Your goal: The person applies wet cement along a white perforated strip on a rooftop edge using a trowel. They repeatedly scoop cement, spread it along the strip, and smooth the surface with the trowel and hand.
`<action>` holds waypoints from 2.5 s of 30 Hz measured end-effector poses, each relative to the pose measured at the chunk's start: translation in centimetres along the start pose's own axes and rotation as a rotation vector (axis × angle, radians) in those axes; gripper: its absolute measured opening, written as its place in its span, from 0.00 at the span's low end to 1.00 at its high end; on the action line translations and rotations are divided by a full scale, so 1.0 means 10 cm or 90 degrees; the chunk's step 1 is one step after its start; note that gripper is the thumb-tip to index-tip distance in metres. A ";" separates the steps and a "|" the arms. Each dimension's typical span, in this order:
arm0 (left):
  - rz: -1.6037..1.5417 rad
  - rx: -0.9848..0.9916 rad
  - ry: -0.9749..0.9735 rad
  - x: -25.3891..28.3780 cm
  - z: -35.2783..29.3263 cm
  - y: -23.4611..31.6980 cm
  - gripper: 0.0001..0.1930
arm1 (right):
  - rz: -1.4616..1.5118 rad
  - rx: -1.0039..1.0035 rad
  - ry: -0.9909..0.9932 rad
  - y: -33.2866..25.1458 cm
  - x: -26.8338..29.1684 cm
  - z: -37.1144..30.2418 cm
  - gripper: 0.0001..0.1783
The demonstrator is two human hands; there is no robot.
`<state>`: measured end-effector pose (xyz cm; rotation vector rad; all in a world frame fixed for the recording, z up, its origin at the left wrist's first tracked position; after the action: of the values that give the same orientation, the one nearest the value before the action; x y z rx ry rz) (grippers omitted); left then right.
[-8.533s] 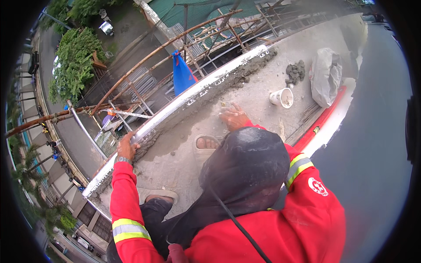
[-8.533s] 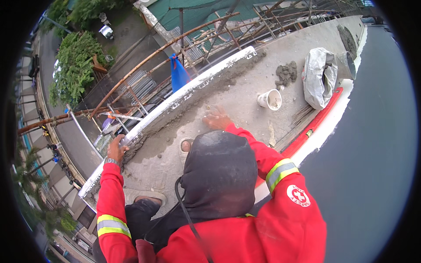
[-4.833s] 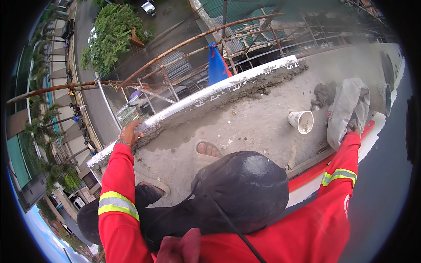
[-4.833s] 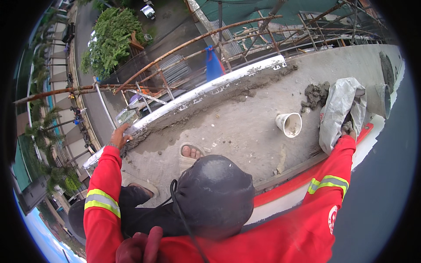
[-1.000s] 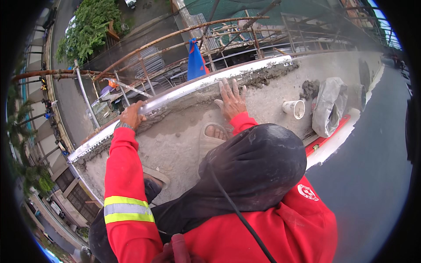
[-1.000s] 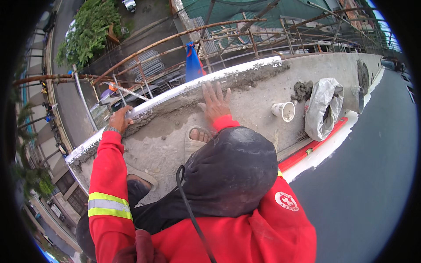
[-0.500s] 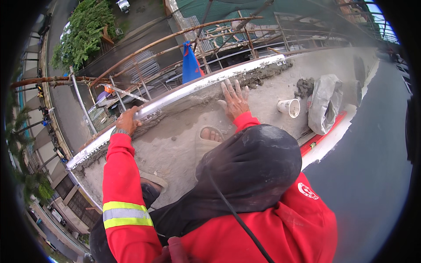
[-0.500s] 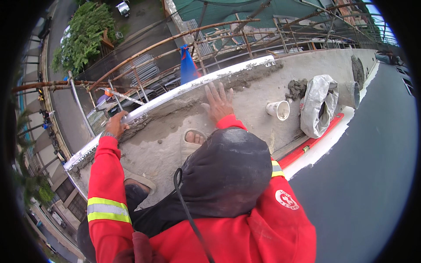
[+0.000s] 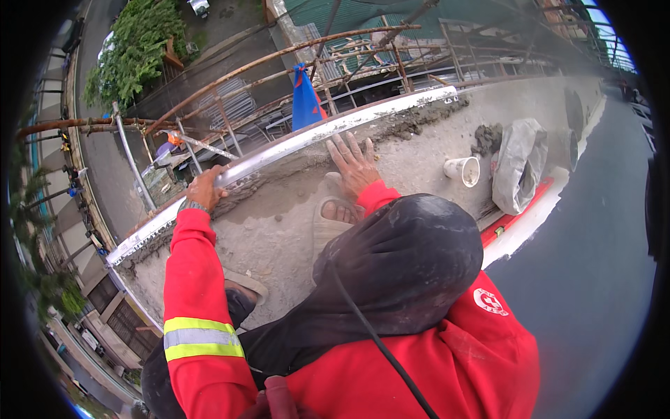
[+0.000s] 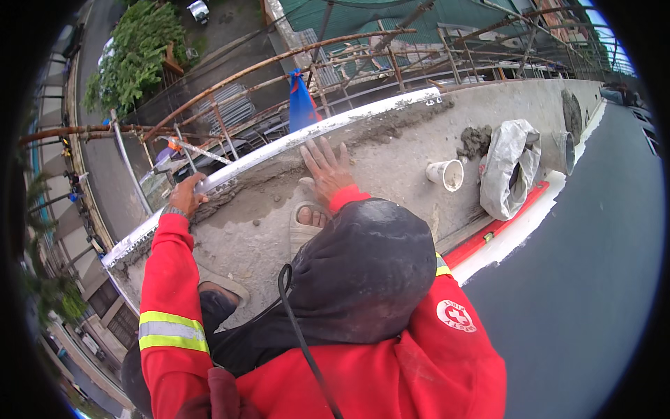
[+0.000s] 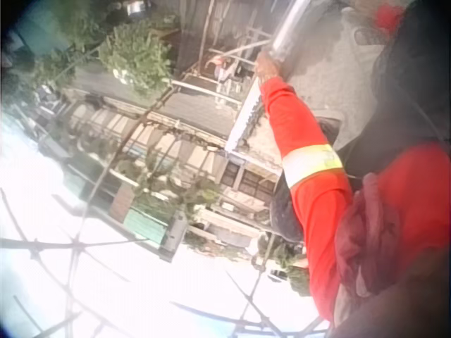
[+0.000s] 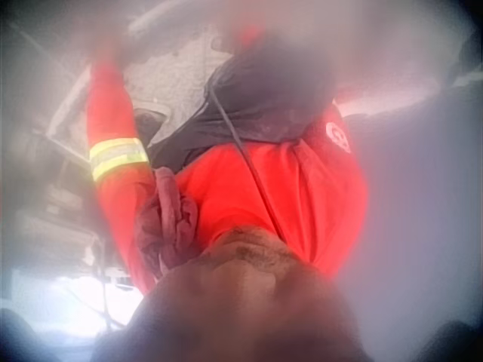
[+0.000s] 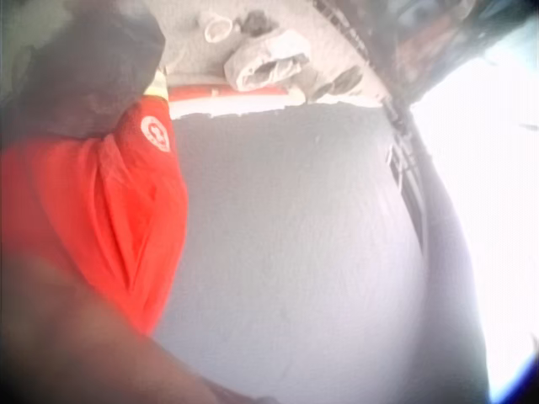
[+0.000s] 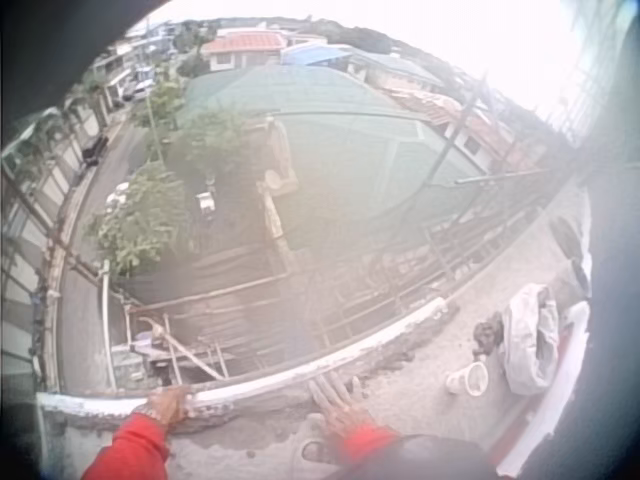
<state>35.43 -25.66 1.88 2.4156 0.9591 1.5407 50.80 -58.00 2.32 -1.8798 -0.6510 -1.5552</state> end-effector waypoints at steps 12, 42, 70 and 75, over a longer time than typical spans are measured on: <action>0.018 -0.016 0.004 0.00 0.01 0.01 0.27 | 0.016 -0.136 0.133 1.10 0.30 0.01 0.26; 0.146 -0.080 0.107 -0.17 -0.20 0.09 0.33 | -0.206 -0.381 0.018 3.87 1.09 0.53 0.09; 0.079 -0.068 0.064 -0.07 -0.17 0.10 0.30 | 0.118 -0.007 0.159 1.48 0.51 0.28 0.15; 0.057 -0.080 0.060 -0.05 -0.14 0.04 0.30 | 0.074 0.016 0.124 0.51 0.27 0.06 0.23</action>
<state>34.27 -26.61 2.29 2.3467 0.7541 1.7041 55.30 -61.17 4.13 -1.6897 -0.4629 -1.6213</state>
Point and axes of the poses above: each hand's wrist, its own z-axis towards the middle knuckle, its own x-axis out of the back of the hand, y = z × x, the point moved 3 cm from there along z, towards the middle knuckle, and after that the axes turned 6 degrees about -x, right-handed, at the moved point
